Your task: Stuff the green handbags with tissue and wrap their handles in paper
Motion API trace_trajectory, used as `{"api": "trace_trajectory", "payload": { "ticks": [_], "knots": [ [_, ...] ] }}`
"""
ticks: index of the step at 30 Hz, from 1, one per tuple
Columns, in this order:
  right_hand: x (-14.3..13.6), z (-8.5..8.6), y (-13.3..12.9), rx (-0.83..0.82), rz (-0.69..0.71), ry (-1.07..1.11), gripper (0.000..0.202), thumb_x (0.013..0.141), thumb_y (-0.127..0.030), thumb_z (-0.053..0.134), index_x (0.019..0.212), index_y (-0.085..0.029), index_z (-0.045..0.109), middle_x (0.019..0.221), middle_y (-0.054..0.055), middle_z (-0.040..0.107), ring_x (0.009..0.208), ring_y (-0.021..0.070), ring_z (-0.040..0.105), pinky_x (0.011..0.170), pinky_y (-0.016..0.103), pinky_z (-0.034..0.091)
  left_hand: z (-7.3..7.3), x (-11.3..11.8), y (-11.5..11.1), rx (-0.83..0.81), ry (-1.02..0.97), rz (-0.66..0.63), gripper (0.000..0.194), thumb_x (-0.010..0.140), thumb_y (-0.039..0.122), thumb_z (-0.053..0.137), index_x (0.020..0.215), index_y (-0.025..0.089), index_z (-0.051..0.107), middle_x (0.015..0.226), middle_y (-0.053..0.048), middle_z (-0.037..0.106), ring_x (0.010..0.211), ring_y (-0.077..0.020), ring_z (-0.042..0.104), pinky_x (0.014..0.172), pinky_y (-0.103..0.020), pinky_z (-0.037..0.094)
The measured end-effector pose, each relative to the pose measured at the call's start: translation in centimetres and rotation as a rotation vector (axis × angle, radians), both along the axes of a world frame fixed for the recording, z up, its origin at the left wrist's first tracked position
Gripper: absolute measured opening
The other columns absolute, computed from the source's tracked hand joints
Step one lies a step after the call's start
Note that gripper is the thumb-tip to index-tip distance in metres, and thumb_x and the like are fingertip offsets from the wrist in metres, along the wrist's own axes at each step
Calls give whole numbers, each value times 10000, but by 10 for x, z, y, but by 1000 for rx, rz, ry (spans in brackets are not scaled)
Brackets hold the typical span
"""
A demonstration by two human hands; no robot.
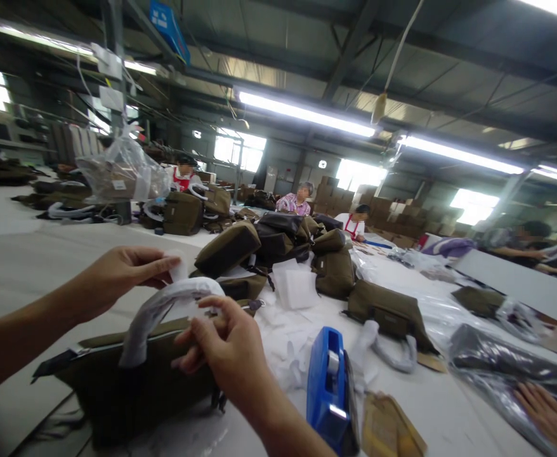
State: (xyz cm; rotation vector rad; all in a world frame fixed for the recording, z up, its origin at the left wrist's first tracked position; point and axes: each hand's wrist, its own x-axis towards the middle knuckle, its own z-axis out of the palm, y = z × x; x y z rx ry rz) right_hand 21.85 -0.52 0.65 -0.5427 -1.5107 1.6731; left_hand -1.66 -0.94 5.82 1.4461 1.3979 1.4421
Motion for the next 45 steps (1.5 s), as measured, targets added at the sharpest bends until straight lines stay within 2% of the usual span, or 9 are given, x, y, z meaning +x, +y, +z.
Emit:
{"api": "trace_trajectory", "payload": {
  "ticks": [3,7,9,12,15,22,33,38,45],
  "knots": [
    [12,6,-7,121,-34,78,412,951,-502,830,1201,-223,656,1008,63,847,741,171,797,716,280,664,6,5,-4,32,50,-5,529,632,725,951,746,216,867,684,-35,781,642,-156,701,630,-215,614],
    [16,16,3,201,226,153,429,905,-313,868,1311,-263,739,1428,75,758,1347,252,718,1067,348,623,15,12,-8,70,103,-50,560,639,745,936,835,222,893,776,-50,831,700,-176,741,668,-224,646],
    [13,18,10,272,203,138,428,939,-307,830,1357,-266,747,1360,70,791,1264,242,759,1014,346,642,19,13,-10,72,130,-77,572,651,752,924,869,224,900,839,-59,849,755,-201,766,686,-243,666],
    [2,22,18,496,-57,34,244,994,-329,751,1196,-233,848,1015,48,834,845,170,771,770,274,616,21,12,-12,117,207,-53,538,708,720,901,902,219,903,856,-59,851,755,-216,772,676,-270,682],
    [-10,31,21,669,-287,-22,152,928,-328,794,959,-222,898,1005,61,779,869,167,689,696,248,530,18,12,-13,189,251,18,468,779,651,880,961,220,900,882,-50,857,706,-203,770,660,-278,687],
    [-30,41,33,292,-95,-45,436,860,-540,789,938,-115,852,582,-23,600,489,84,459,490,230,338,15,16,-15,272,241,63,438,846,599,843,1055,219,895,939,-42,869,770,-218,806,681,-279,701],
    [-37,40,34,228,-106,37,544,801,-665,836,865,-126,809,554,-27,590,486,80,472,486,219,330,6,19,-30,533,512,154,348,943,570,752,1066,283,908,1061,-35,887,926,-249,844,853,-285,663],
    [-39,33,30,289,-199,18,496,847,-613,826,1000,-141,842,594,-6,639,507,123,541,471,232,394,16,20,-35,347,362,124,504,937,652,717,1102,205,880,911,-51,875,753,-225,814,689,-268,644],
    [-36,35,35,798,-501,10,178,959,-379,785,1040,-221,774,1055,38,751,704,122,651,639,238,538,29,26,-31,247,187,78,581,761,549,930,1204,191,815,895,-32,872,810,-217,821,728,-254,666]
  ]
}}
